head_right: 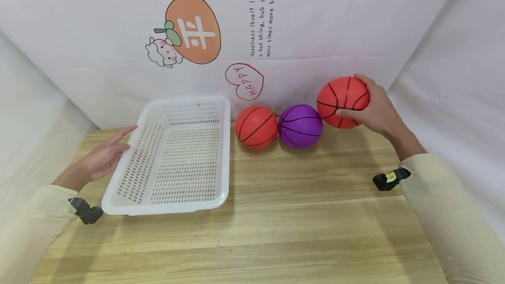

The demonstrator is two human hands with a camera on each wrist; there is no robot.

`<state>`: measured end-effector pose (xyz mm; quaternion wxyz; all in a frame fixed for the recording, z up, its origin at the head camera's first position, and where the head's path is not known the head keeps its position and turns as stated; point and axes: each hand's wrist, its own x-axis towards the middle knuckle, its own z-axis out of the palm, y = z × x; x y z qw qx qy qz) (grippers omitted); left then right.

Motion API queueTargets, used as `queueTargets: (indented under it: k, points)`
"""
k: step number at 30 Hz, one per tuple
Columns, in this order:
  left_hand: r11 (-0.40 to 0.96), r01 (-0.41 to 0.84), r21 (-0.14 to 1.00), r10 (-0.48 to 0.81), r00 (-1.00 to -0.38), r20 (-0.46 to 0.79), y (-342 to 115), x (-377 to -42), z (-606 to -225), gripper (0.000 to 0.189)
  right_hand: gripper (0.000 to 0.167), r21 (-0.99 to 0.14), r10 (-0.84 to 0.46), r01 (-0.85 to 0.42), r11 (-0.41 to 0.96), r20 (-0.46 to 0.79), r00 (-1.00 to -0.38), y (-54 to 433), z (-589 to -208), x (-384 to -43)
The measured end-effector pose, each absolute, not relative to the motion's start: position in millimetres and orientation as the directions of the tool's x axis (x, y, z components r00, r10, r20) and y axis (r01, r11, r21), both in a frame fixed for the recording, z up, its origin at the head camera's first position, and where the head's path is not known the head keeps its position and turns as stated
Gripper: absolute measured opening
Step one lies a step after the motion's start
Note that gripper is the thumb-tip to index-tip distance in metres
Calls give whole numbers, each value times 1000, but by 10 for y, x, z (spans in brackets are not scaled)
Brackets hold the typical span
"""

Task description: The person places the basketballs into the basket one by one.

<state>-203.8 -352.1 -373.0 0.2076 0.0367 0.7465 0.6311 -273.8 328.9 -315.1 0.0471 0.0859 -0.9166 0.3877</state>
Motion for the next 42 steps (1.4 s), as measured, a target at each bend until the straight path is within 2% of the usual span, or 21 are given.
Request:
queueTargets:
  k: [23,33,42]
  points:
    - [199,-199,960,328,-909,-257,-3525,-2039,-3732,63,103,-698,-122,-217,682,184,-975,3106,-2960,-2600]
    - [174,-205,963,330,-910,-253,-3543,-2047,-3747,65,105,-754,-105,-175,633,141,-984,2986,-2951,-2585]
    - [182,-209,961,322,-911,-259,-3547,-2052,-3751,64,106,-743,-130,-217,633,175,-976,2923,-2953,-2569]
